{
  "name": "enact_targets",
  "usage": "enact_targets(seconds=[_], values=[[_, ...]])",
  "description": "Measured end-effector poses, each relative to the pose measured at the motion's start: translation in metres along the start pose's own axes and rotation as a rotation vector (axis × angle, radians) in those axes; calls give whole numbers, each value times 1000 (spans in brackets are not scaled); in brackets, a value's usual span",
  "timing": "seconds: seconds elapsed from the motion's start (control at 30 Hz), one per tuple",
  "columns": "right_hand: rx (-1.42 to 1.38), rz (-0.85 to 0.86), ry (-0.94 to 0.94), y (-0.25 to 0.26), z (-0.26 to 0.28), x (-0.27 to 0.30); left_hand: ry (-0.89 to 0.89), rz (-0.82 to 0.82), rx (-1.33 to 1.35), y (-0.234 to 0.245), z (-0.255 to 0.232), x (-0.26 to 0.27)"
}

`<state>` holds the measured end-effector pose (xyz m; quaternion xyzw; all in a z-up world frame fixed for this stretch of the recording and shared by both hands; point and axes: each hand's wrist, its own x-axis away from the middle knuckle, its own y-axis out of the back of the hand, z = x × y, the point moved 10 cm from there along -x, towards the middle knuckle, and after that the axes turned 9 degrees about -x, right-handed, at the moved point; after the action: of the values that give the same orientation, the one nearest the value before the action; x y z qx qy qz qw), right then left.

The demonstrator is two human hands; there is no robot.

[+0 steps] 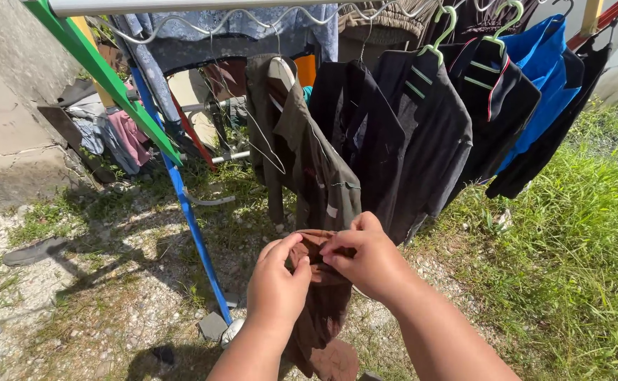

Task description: Hanging various items of clothing on a drying rack using hangers.

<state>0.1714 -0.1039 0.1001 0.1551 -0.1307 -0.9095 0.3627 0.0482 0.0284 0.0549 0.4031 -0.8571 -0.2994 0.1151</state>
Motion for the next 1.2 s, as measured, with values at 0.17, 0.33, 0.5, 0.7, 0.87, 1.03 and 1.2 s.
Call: enact_targets(seconds=[0.17,0.33,0.5,0.7,0.87,1.03,1.2], values=[[482,-75,57,-1,1,3,-251,-66,-55,-8,-13,5],[713,-41,68,-8,9,6,-243,2,-68,-17,-8,5],[976,108,-246,-24,10,8,-247,85,-152,-20,-21,13],[1179,330,-307,-47,-44,11,-298,99,-164,-23,-26,19],[977,314,-317,-40,-27,8,-378,17,-100,-6,-29,13],[3,145,-371,-23,-97,-10,-108,208,0,-2,-10,3],[-746,72,-449,-23,-81,-6,-338,124,237,-20,5,0]])
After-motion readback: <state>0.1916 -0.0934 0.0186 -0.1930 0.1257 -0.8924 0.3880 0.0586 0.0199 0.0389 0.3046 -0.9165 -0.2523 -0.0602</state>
